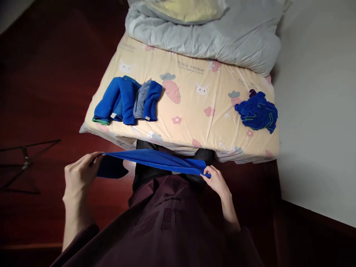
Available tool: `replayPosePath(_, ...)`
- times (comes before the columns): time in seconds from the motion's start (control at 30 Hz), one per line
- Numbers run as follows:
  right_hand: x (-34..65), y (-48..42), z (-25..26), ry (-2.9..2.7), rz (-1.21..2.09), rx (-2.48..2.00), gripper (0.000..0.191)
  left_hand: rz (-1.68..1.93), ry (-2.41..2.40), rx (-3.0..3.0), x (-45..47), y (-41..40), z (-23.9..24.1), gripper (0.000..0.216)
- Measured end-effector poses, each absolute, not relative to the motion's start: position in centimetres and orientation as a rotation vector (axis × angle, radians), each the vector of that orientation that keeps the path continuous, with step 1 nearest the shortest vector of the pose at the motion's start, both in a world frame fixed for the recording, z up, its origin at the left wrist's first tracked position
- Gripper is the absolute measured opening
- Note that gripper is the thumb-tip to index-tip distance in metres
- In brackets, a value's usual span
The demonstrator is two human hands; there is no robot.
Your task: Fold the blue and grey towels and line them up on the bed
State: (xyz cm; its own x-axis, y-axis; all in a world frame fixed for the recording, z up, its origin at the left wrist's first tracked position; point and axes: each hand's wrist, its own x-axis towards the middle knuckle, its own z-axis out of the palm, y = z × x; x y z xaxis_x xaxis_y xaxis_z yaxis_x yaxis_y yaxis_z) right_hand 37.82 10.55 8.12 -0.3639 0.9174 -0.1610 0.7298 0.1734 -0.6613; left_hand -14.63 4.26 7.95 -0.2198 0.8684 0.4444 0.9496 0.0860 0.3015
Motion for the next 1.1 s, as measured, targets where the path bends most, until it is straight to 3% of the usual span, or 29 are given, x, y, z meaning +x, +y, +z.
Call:
replayPosePath(0.1,38.7,9.5,7.7,-2.268,1.045,-1.594,0.002,-0.650,-2.216,-1.981,-15.2,3.2,8.4,0.031)
replayPosePath(0.23,39.8,8.2,7.2,-2.360,1.046,-1.629,0.010,-0.527,-2.336,-2.099,-16.4,0.9,8.2,0.022)
replayPosePath(0.37,41.2,8.1,7.7,-2.379,0.919,-1.642,0.022,-0.454,-2.404,-2.064,-17.5,-0.9,7.2,0.029)
replayPosePath(0.73,47.5,11.6,11.5,-2.287,0.807,-1.696,0.031,-0.775,-2.396,-1.824,-18.7,-1.0,6.6,0.026)
replayPosePath(0.9,49.3,14.6,13.1,-2.169,0.462,-1.708,0.038,-0.915,-2.289,-1.736,-19.4,2.7,7.2,0.028)
replayPosePath(1.1,52.9,15.9,15.4,-2.041,-0.007,-1.803,0.022,-0.813,-2.226,-1.721,-18.1,5.0,10.0,0.025)
